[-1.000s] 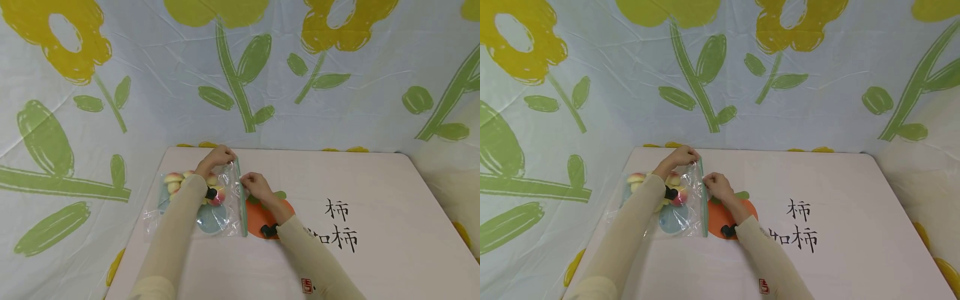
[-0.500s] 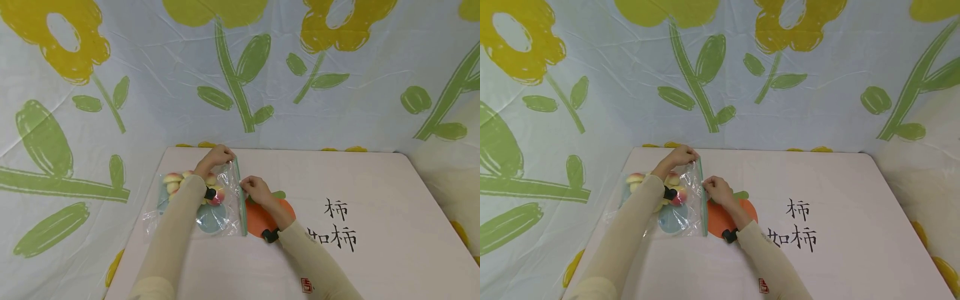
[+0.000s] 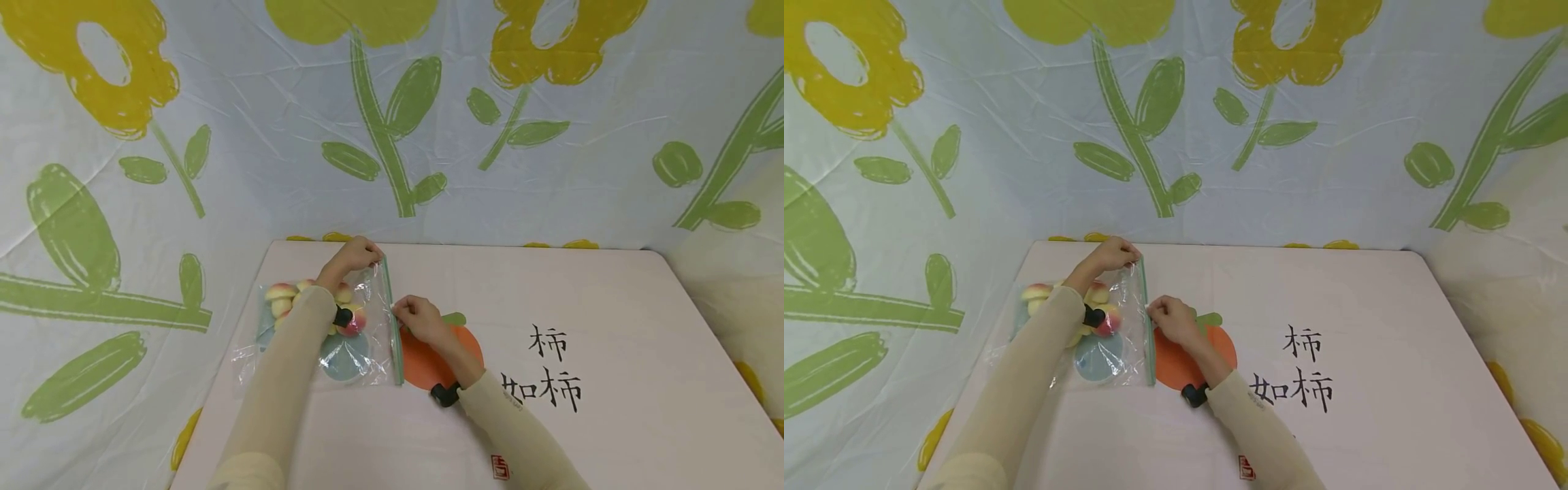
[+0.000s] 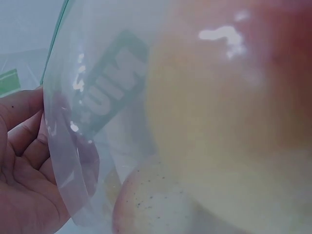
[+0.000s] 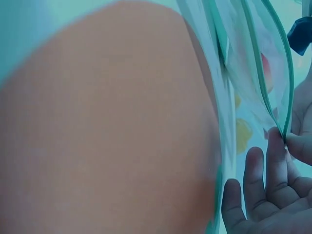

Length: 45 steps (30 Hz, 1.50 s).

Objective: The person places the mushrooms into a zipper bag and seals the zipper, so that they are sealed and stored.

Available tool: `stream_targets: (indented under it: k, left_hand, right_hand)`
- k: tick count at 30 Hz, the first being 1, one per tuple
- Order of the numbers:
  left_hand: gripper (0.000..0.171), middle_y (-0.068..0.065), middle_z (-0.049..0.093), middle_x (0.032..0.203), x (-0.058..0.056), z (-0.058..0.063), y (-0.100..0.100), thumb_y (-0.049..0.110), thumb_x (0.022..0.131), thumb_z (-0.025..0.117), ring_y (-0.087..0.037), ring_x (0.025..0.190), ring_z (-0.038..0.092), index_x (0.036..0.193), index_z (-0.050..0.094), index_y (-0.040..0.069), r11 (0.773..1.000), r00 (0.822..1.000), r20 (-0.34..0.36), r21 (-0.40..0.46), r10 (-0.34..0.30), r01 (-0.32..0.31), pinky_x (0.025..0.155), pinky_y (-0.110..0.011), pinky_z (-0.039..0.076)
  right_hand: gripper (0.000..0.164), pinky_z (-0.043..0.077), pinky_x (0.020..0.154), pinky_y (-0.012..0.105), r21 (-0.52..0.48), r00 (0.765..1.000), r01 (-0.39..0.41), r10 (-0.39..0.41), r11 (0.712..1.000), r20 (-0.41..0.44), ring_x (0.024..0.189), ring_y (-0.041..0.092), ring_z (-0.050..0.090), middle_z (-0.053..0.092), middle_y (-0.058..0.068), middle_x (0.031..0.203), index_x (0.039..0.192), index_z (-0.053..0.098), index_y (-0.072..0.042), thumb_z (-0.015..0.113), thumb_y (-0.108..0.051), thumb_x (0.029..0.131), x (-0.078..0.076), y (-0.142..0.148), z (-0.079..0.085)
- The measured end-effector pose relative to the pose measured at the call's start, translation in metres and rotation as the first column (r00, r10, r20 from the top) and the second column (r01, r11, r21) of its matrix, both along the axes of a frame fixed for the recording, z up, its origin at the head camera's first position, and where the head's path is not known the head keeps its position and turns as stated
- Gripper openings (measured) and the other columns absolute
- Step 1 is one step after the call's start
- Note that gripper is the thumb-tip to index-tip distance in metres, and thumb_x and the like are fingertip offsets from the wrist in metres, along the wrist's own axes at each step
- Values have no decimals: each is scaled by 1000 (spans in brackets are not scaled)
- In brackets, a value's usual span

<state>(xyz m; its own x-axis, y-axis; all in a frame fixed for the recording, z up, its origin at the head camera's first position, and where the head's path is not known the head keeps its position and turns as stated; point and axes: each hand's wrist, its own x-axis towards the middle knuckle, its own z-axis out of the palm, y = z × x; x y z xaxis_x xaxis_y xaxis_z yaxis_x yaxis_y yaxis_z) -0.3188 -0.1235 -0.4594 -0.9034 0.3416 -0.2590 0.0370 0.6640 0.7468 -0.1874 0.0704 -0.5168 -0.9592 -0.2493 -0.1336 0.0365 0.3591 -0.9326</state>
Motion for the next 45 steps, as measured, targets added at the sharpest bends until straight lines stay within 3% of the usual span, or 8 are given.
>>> stream_targets:
  k: [18, 26, 40, 45]
  left_hand:
    - [26, -12, 70, 103, 0, 0, 0, 15, 103, 55, -24, 93, 65, 113, 73, 0, 1000, 1000, 12, 7, 14, -14, 87, -38, 52]
    - [26, -12, 71, 103, -1, 2, 1, 15, 102, 55, -23, 91, 64, 110, 74, 0, 1000, 1000, -7, -10, 9, -9, 83, -35, 51]
    - [26, -12, 71, 102, 0, 2, 1, 13, 102, 54, -23, 91, 65, 111, 73, -1, 1000, 1000, 10, 8, 17, -17, 87, -37, 52]
    - [26, -13, 70, 104, 1, 1, 1, 13, 102, 54, -24, 93, 66, 112, 73, -1, 1000, 1000, 12, 12, 10, -10, 88, -37, 52]
  right_hand:
    - [13, 42, 55, 27, 38, 996, -14, 17, 999, -89, 63, 17, 49, 62, 7, 77, 96, 69, -5, 62, -16, 100, 17, 3, 1]
    - [13, 41, 57, 27, 10, 997, -42, 42, 999, -65, 65, 17, 50, 61, 13, 79, 97, 68, -3, 62, -14, 99, 24, 5, 2]
    - [14, 45, 64, 27, -12, 995, -93, 93, 996, -25, 74, 19, 52, 62, 12, 86, 101, 66, -2, 60, -15, 101, 42, 10, 7]
    - [12, 45, 66, 27, 10, 990, -131, 131, 991, -42, 75, 17, 52, 61, 6, 83, 99, 67, -4, 60, -13, 100, 45, 13, 5]
